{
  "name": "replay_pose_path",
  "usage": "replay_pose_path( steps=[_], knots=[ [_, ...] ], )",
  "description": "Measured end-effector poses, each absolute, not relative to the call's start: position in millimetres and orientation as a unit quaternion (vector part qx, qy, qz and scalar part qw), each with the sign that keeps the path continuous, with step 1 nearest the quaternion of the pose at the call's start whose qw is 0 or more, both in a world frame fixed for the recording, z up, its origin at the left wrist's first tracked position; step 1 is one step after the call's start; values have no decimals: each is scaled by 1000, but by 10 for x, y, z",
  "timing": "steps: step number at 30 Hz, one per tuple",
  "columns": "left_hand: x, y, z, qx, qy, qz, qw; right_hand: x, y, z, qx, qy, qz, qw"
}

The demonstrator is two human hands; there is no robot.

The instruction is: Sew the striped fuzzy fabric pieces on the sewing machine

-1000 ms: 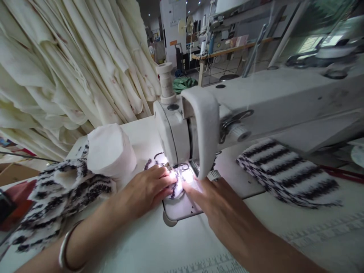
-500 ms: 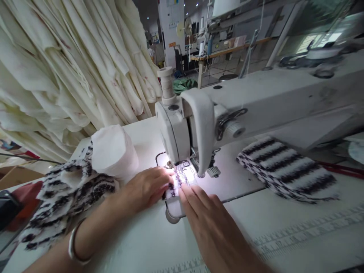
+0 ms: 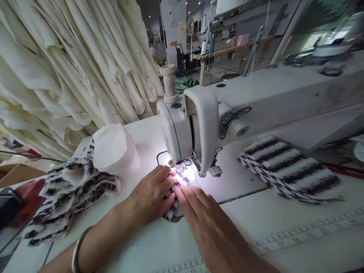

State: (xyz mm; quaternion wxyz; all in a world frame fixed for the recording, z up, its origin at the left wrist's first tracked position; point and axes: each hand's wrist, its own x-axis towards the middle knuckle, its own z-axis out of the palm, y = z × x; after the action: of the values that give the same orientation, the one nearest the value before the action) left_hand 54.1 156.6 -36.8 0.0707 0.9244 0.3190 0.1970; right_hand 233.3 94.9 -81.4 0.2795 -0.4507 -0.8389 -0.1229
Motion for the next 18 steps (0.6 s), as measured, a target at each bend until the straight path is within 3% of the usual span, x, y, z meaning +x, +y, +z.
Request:
replay_pose_path(
  steps=[3, 6, 14, 18],
  knots=[
    [458, 1551, -280, 933, 286, 149, 158, 2331, 897, -840, -467, -834, -119, 268],
    [412, 1488, -253, 930, 291, 137, 177, 2425, 921, -846, -457, -832, -120, 293],
    [685, 1254, -471, 892, 389, 222, 63, 2625, 1244, -586, -448, -856, 14, 257],
    [801, 1237, -515, 873, 429, 233, 6, 2699, 1237, -559, -458, -852, 10, 253]
  ],
)
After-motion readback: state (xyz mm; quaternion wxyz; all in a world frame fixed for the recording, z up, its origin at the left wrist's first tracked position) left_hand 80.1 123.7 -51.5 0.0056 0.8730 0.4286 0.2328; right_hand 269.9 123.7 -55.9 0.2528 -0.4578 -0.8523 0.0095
